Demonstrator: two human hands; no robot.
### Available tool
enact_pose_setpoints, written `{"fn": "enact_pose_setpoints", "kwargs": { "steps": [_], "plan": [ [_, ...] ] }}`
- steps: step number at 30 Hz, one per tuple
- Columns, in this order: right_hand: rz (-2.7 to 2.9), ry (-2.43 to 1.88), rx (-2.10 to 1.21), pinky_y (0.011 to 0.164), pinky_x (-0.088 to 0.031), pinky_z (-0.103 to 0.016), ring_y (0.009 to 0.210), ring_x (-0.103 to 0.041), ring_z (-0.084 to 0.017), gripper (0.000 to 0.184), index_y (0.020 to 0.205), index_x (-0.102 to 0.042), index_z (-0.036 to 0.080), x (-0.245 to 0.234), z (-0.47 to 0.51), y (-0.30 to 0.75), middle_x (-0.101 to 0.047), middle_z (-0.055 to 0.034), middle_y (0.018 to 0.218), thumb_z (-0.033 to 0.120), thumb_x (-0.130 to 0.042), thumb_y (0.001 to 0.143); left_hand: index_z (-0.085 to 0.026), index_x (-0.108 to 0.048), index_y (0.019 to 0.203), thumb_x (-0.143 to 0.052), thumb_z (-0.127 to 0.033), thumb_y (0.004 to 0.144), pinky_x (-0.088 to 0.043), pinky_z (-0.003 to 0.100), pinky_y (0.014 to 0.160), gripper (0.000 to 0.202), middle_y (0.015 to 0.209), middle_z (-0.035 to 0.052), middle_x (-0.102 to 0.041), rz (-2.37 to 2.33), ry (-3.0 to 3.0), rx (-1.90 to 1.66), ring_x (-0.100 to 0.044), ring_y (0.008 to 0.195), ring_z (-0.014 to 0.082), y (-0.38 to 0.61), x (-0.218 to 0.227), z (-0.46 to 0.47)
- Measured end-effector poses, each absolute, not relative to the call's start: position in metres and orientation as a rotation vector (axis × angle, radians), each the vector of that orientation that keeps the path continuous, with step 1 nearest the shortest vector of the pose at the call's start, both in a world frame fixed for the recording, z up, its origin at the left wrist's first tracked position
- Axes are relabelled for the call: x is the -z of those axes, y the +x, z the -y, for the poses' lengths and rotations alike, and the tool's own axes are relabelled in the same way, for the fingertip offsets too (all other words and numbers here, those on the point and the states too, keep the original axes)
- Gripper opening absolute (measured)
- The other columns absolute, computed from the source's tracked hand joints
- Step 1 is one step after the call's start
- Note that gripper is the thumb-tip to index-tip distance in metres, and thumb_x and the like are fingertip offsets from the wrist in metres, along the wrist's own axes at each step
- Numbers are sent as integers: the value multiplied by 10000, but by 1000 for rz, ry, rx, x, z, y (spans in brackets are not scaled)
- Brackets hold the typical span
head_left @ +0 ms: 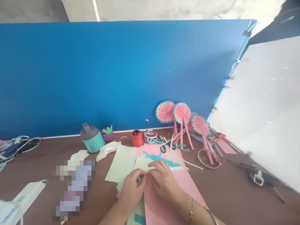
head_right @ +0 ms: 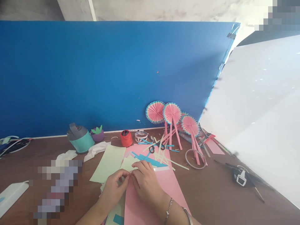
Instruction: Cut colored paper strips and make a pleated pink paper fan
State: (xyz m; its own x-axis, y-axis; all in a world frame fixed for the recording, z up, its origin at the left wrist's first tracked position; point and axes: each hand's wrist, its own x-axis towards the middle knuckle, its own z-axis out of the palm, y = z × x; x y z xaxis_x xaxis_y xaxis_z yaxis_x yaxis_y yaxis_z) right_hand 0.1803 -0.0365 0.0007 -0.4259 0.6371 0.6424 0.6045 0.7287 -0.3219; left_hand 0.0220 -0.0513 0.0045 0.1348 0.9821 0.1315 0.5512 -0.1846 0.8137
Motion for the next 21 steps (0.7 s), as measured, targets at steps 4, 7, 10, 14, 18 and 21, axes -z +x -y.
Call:
{"fn": "enact_pose_setpoints", "kwargs": {
  "steps": [4,7,10,14,18,21],
  "plan": [
    [2141,-938,-61,692,-423,-350,884,-500,-215,210,763,-560,179,1,35,180,-596,-84,969,30,-415,795,-216,-566,740,-428,-221,820,-418,264,658,160,744,-10,-628,-1473,1842,-927,-557,694,148,22,-3,52],
    [2138,-933,-60,693,-423,-353,881,-501,-214,203,756,-558,179,3,35,180,-596,-82,974,28,-426,784,-216,-556,739,-427,-227,829,-421,265,668,158,748,-11,-625,-1460,1848,-926,-559,703,146,21,-3,53],
    [2143,-939,-80,691,-422,-355,886,-498,-216,191,753,-557,176,4,36,181,-595,-78,989,25,-442,777,-216,-549,737,-427,-223,827,-425,269,674,152,752,-6,-622,-1452,1854,-928,-561,714,150,21,-4,53],
    [2156,-931,-95,699,-423,-362,900,-497,-218,196,768,-573,178,4,35,182,-595,-77,1019,25,-451,778,-219,-543,730,-425,-230,827,-429,278,665,154,744,-1,-617,-1452,1865,-921,-558,703,156,22,-4,53],
    [2158,-925,-90,698,-427,-363,892,-504,-217,214,772,-581,177,4,34,182,-600,-81,1019,17,-438,783,-220,-542,731,-419,-226,828,-435,282,676,157,744,2,-613,-1446,1877,-939,-563,711,159,21,-1,52],
    [2166,-913,-80,686,-433,-354,883,-510,-211,212,767,-578,176,3,34,182,-602,-85,1011,27,-431,795,-221,-548,737,-416,-218,822,-441,285,675,157,742,4,-616,-1444,1890,-950,-567,708,162,21,-2,52]
  ]
}}
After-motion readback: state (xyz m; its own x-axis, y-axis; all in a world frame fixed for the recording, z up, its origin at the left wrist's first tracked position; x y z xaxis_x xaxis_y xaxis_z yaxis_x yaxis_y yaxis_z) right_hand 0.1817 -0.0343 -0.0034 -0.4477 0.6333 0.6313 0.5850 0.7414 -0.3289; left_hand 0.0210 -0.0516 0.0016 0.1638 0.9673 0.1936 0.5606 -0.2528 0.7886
